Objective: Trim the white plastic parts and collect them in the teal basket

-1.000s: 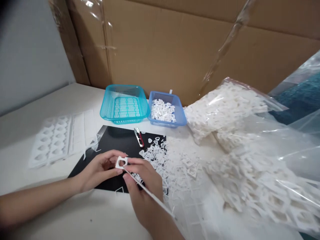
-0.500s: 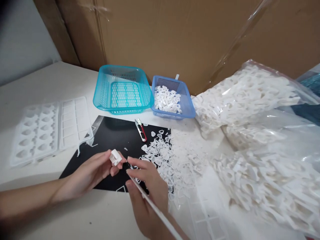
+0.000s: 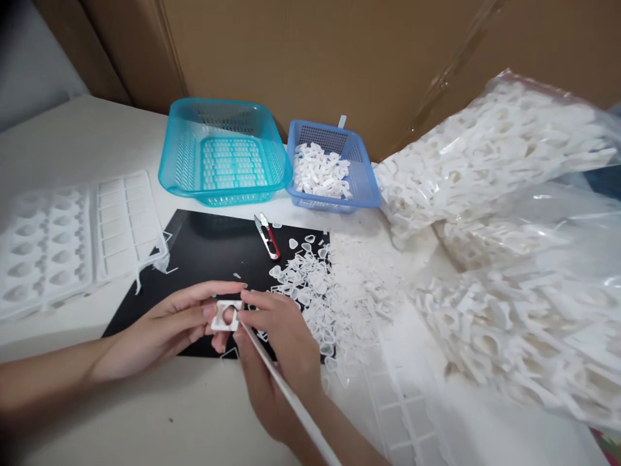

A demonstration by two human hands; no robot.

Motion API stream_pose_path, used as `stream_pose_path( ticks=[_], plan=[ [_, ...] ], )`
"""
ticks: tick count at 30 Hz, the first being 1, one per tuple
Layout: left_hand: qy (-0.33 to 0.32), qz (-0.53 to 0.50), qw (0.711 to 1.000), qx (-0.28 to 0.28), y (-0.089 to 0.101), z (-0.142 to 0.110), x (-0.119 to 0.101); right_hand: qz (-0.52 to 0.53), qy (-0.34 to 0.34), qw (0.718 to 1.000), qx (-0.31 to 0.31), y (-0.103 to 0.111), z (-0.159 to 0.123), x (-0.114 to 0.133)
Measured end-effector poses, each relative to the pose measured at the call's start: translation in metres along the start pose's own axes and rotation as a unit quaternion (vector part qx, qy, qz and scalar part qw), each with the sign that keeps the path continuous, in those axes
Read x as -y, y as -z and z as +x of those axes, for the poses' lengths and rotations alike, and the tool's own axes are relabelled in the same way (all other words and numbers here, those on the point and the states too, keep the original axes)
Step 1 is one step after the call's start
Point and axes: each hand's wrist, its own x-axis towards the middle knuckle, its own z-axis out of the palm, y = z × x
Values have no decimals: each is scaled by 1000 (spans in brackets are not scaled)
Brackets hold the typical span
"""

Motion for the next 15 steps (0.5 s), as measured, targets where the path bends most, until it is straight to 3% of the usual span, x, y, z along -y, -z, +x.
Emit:
stream_pose_path(
  ticks=[8, 12, 15],
  plan=[
    [-16, 69, 997, 25, 2, -1, 0, 24, 29, 999, 27, 5, 4, 2],
    [-16, 104, 992, 63, 3, -3, -1, 19, 19, 998, 50, 7, 2, -1],
    [-33, 120, 990, 59, 2, -4, -2, 5, 12, 998, 61, 9, 3, -1]
  ],
)
